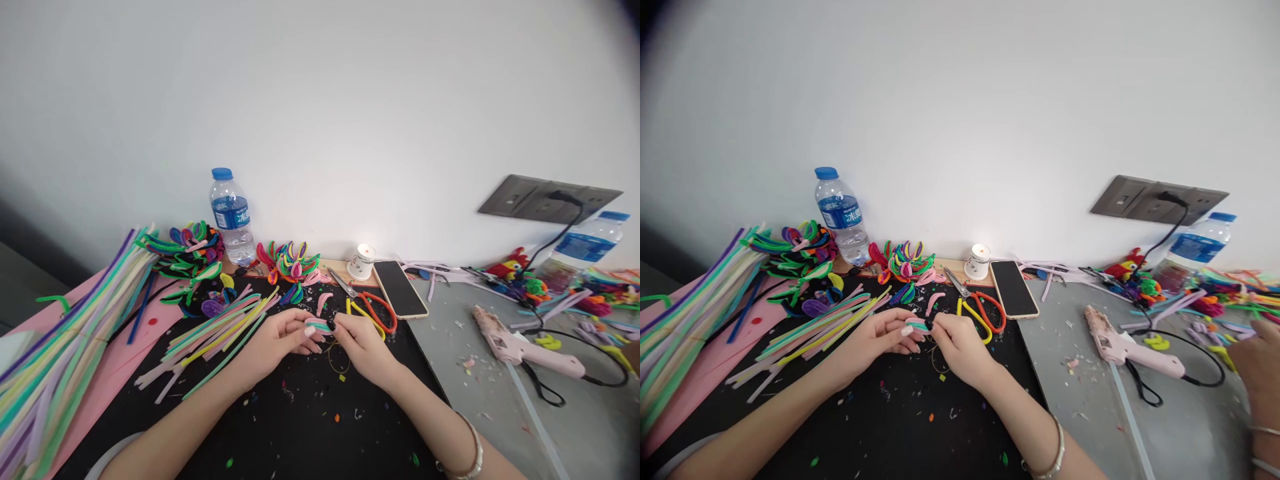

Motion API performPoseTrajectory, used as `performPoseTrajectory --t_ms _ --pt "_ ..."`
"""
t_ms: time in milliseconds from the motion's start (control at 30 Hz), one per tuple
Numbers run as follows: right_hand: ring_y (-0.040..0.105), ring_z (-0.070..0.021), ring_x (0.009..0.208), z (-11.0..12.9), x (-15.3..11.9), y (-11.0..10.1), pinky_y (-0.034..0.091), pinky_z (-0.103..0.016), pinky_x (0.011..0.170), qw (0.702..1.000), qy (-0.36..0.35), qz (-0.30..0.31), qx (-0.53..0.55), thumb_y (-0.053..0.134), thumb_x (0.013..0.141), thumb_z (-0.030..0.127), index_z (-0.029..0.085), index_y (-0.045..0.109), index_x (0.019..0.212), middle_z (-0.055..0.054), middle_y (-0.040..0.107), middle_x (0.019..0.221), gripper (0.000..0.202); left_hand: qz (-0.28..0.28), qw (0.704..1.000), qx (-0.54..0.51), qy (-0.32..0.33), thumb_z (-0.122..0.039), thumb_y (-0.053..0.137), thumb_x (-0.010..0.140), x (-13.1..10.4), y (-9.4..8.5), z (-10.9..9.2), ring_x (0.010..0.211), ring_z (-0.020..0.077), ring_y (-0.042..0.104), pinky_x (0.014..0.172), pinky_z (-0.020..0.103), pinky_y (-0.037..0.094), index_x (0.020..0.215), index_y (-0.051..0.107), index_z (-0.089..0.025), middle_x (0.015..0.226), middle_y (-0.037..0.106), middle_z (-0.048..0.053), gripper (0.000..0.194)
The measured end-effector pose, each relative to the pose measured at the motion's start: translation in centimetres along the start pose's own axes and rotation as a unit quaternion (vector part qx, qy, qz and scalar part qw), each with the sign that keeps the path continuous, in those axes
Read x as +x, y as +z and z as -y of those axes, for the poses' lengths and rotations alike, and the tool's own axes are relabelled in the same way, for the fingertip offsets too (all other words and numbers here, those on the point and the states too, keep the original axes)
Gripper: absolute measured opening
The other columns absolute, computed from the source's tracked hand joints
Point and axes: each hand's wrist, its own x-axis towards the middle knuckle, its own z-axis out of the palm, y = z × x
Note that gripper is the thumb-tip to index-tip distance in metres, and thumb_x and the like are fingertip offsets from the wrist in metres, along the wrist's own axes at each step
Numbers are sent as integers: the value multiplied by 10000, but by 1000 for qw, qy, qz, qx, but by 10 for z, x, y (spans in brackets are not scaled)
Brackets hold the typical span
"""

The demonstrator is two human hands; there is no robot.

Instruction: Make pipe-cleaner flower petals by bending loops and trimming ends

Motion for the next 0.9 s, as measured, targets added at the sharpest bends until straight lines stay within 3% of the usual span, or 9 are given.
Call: performPoseTrajectory --t_ms 100,267,400,533,733,900 --pt "381 -95 555 -2 0 -2 299 -212 530 999 -13 -20 -45 325 921 222 185 371 640 37 392 598 287 -8 999 -45 -17 -429 536 814 -1 -2 -1 662 159 650 632 267 493 988 542 -149 807 687 80 329" --pt "475 -121 677 3 -2 -2 345 -224 599 989 -48 16 -140 357 907 219 182 518 781 -14 508 760 208 -9 998 -52 -19 -423 526 820 0 -3 -1 614 145 640 605 257 494 942 580 -138 723 674 60 315" --pt "479 -108 642 3 -2 3 356 -210 590 999 7 -2 -49 395 893 221 177 523 756 8 522 702 192 -37 999 24 19 -325 598 773 1 -2 -1 733 171 663 699 286 513 940 597 -143 813 694 62 247" --pt "402 -90 548 3 0 9 315 -196 520 996 80 -9 31 393 884 223 176 442 650 52 425 578 243 -34 996 59 54 -281 567 794 -1 0 0 812 186 661 748 305 517 1038 571 -147 892 699 71 278" --pt "377 -86 530 8 -1 12 286 -200 504 997 77 10 26 349 912 273 179 421 648 54 415 576 290 -39 992 85 83 -290 563 805 -3 1 0 870 193 644 796 308 512 986 596 -145 948 681 70 234" --pt "400 -93 533 9 -4 14 285 -207 511 998 46 -33 -36 375 894 234 180 420 638 41 436 575 265 -51 985 142 87 -339 538 819 -6 5 -2 719 180 658 697 289 533 835 624 -133 759 678 48 224"
